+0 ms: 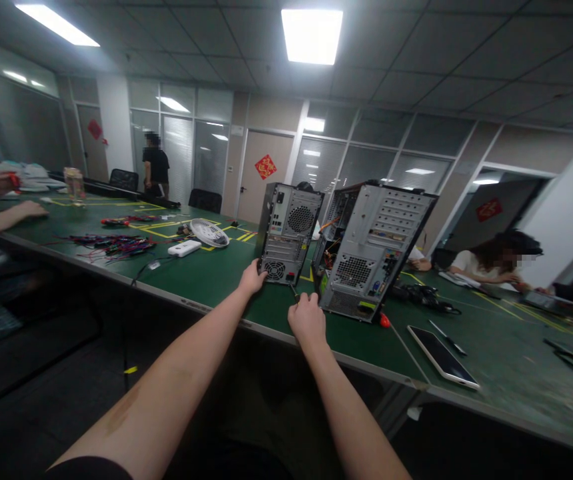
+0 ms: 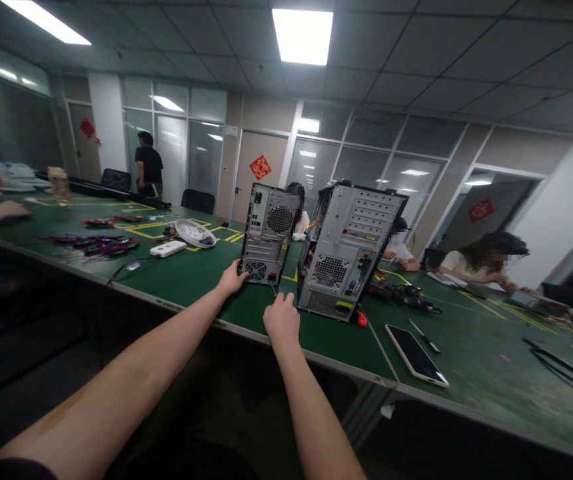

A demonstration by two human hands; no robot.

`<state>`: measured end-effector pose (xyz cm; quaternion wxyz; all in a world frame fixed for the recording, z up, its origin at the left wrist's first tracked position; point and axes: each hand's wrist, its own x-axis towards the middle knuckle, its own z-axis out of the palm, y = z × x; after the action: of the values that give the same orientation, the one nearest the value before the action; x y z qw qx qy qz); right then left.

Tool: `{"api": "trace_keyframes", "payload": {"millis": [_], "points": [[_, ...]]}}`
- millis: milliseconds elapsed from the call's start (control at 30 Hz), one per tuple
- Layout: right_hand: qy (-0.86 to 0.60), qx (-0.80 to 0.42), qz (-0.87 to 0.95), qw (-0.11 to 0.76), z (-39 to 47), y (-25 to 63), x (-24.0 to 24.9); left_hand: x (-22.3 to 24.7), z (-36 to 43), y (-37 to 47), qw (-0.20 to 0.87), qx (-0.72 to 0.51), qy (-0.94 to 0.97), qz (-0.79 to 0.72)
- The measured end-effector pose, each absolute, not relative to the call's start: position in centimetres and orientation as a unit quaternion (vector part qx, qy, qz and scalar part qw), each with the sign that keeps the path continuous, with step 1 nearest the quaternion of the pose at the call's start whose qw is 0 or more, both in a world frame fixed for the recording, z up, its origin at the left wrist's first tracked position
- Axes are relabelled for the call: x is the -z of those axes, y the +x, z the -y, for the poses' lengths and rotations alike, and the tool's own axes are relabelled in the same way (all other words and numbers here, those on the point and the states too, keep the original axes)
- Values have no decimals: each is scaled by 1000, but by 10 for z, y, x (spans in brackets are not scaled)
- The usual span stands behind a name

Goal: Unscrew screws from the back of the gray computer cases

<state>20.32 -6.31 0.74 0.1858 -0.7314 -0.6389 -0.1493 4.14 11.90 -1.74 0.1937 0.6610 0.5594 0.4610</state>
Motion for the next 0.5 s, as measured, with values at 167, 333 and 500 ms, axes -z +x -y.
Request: {"api": "trace_keyframes", "payload": {"millis": [167,333,500], "points": [[-729,153,641,183,63,203,-8,16,-118,41,197,-461,660,-559],[-730,154,641,181,64,202,-8,14,-113,41,198,-463,660,-558],[-730,149,642,180,64,202,-9,11,-110,41,202,-458,658,-562]]}}
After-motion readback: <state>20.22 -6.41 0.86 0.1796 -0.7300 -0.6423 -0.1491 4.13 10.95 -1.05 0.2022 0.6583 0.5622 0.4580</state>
